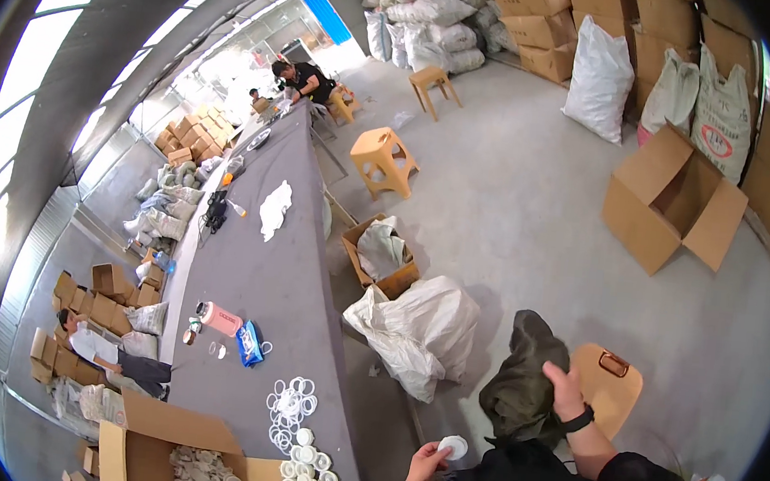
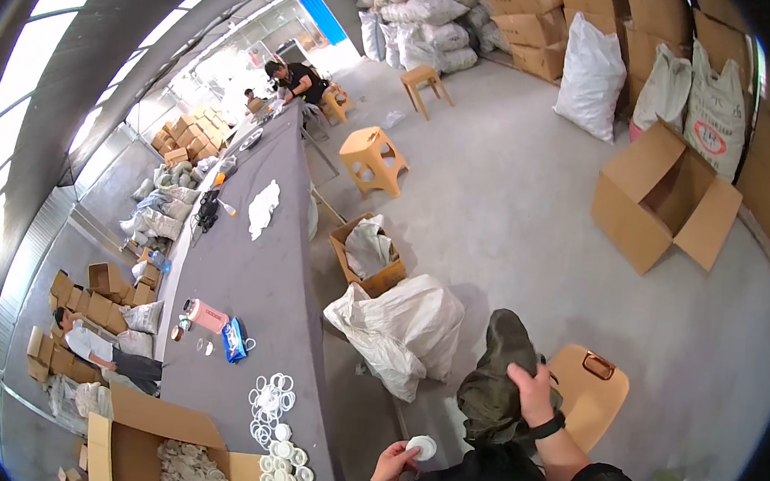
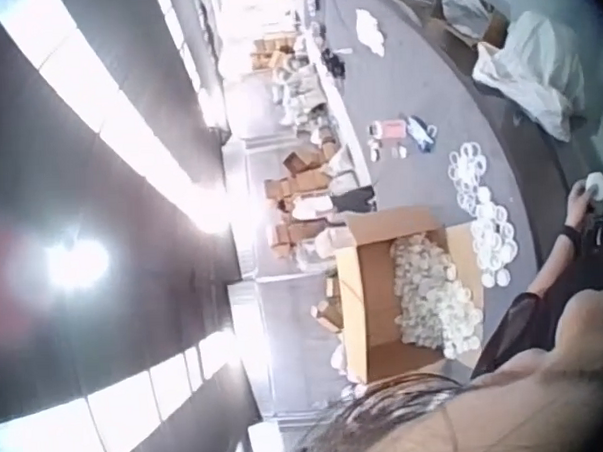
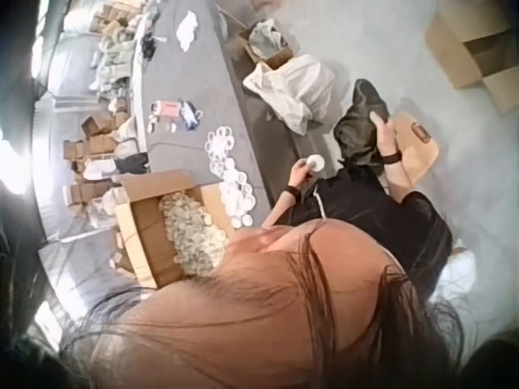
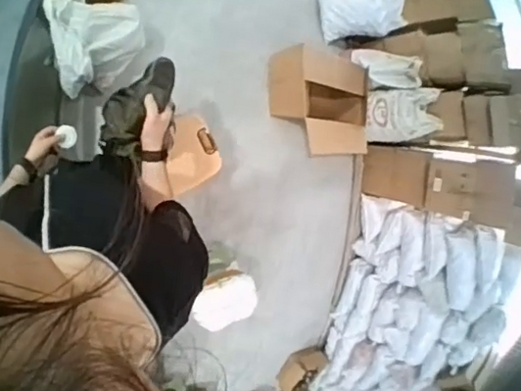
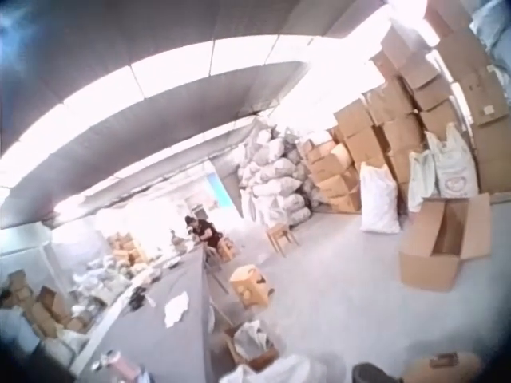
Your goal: Assembling plastic lids by inserting internal seals or rings.
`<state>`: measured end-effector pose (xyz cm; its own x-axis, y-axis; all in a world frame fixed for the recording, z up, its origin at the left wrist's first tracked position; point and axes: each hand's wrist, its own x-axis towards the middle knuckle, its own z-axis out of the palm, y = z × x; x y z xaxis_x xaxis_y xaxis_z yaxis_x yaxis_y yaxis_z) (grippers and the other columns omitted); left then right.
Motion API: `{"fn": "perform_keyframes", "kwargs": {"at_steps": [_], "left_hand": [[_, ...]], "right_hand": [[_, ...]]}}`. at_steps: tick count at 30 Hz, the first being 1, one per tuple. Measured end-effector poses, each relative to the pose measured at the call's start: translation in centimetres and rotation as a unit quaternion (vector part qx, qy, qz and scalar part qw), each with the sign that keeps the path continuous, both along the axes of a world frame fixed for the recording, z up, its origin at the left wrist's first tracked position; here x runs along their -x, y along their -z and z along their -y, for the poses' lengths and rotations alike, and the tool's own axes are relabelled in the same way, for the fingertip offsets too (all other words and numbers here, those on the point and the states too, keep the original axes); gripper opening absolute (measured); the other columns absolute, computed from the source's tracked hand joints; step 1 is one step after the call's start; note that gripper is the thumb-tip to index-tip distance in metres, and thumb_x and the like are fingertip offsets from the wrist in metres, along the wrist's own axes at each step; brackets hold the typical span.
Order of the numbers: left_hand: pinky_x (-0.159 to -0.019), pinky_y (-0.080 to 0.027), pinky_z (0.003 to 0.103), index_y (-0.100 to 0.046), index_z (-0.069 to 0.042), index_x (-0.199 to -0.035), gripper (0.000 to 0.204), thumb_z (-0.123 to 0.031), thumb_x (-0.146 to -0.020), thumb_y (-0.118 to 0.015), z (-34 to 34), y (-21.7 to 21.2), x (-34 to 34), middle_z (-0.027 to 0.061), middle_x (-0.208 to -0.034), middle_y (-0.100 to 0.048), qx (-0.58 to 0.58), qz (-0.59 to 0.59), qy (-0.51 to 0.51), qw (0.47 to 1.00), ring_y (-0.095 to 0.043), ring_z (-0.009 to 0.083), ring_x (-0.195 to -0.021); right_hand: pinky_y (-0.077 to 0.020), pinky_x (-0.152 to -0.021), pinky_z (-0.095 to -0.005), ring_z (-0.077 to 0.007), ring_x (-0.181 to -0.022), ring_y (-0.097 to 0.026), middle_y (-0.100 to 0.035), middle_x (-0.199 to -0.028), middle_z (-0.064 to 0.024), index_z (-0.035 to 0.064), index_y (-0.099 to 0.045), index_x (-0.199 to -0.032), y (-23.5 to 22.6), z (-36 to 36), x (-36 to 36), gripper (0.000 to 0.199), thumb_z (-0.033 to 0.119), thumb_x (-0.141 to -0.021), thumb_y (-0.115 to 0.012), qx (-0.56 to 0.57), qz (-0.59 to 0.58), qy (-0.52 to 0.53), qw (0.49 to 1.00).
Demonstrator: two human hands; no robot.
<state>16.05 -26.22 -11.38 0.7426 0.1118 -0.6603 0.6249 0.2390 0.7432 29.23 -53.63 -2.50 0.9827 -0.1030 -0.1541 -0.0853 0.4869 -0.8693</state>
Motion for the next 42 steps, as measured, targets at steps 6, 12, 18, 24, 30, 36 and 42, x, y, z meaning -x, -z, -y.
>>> {"fn": "perform_keyframes", "kwargs": {"at_steps": [6,12,18,24,30,36,42], "left_hand": [[-0.051,-0.043,0.02,-0.055,-0.006,-0.082,0.015,-0.017,-0.077,-0.063,-1.5,0.0,0.1,-0.002,-0.063,-0.052,0.023,0.025,0.002,0.999,-0.049,0.0062,-0.052],[-0.048,-0.044,0.023,-0.053,-0.006,-0.081,0.013,-0.014,-0.076,-0.063,-2.0,2.0,0.8,0.001,-0.061,-0.054,0.07,-0.002,-0.007,0.998,-0.051,0.0107,-0.049],[-0.044,-0.04,0.024,-0.047,-0.008,-0.077,0.012,-0.01,-0.078,-0.058,-2.9,1.0,0.4,0.0014,-0.058,-0.05,0.092,0.074,-0.038,0.992,-0.047,0.0095,-0.047],[-0.045,-0.042,0.024,-0.049,-0.006,-0.081,0.011,-0.011,-0.078,-0.059,-1.7,3.4,1.5,0.0036,-0.064,-0.055,0.07,0.033,-0.057,0.995,-0.049,0.0099,-0.049],[-0.04,-0.036,0.023,-0.048,-0.005,-0.082,0.015,-0.01,-0.076,-0.06,-4.6,6.0,4.3,0.0054,-0.064,-0.054,-0.025,-0.001,-0.068,0.997,-0.046,0.0102,-0.046],[-0.035,-0.032,0.021,-0.043,-0.007,-0.076,0.018,-0.011,-0.074,-0.06,-7.9,9.0,7.4,0.0044,-0.06,-0.051,-0.095,-0.032,-0.096,0.99,-0.044,0.0098,-0.04],[-0.035,-0.035,0.022,-0.044,-0.006,-0.076,0.02,-0.012,-0.072,-0.063,-8.5,9.3,9.0,0.0039,-0.059,-0.051,-0.15,-0.071,-0.078,0.983,-0.047,0.0104,-0.042]], "right_hand": [[-0.0448,-0.073,-0.0292,-0.0169,-0.08,-0.056,-0.058,-0.093,-0.0104,-0.0056,-0.053,-0.099,-13.1,5.4,-0.5,0.032,0.014,-0.074,-0.056,-0.066,0.27,0.073,0.958],[-0.0415,-0.082,-0.0327,-0.0216,-0.091,-0.053,-0.056,-0.098,-0.0101,-0.0027,-0.051,-0.103,-18.0,8.9,5.2,0.038,0.025,-0.077,-0.052,-0.145,0.441,0.187,0.866],[-0.0443,-0.074,-0.0276,-0.0163,-0.078,-0.055,-0.058,-0.09,-0.0087,-0.0028,-0.054,-0.096,-31.0,12.0,-3.3,0.031,0.023,-0.079,-0.052,0.264,0.636,0.399,0.606],[-0.0429,-0.063,-0.02,-0.0069,-0.069,-0.054,-0.059,-0.079,-0.0025,-0.001,-0.058,-0.091,-28.6,11.4,2.0,0.026,0.019,-0.074,-0.06,0.056,0.467,0.08,0.879],[-0.0429,-0.065,-0.0214,-0.0079,-0.072,-0.054,-0.058,-0.081,-0.0028,-0.0007,-0.056,-0.093,-25.4,11.6,1.0,0.03,0.019,-0.071,-0.063,0.055,0.381,0.054,0.922],[-0.0432,-0.067,-0.0227,-0.0096,-0.073,-0.054,-0.057,-0.082,-0.0035,-0.0007,-0.054,-0.094,-21.4,12.1,-1.5,0.032,0.019,-0.07,-0.063,0.034,0.295,0.073,0.952],[-0.0435,-0.069,-0.0241,-0.0112,-0.075,-0.054,-0.057,-0.084,-0.0042,-0.0007,-0.053,-0.095,-18.0,17.1,0.1,0.033,0.019,-0.07,-0.062,0.029,0.236,0.142,0.961]]}}
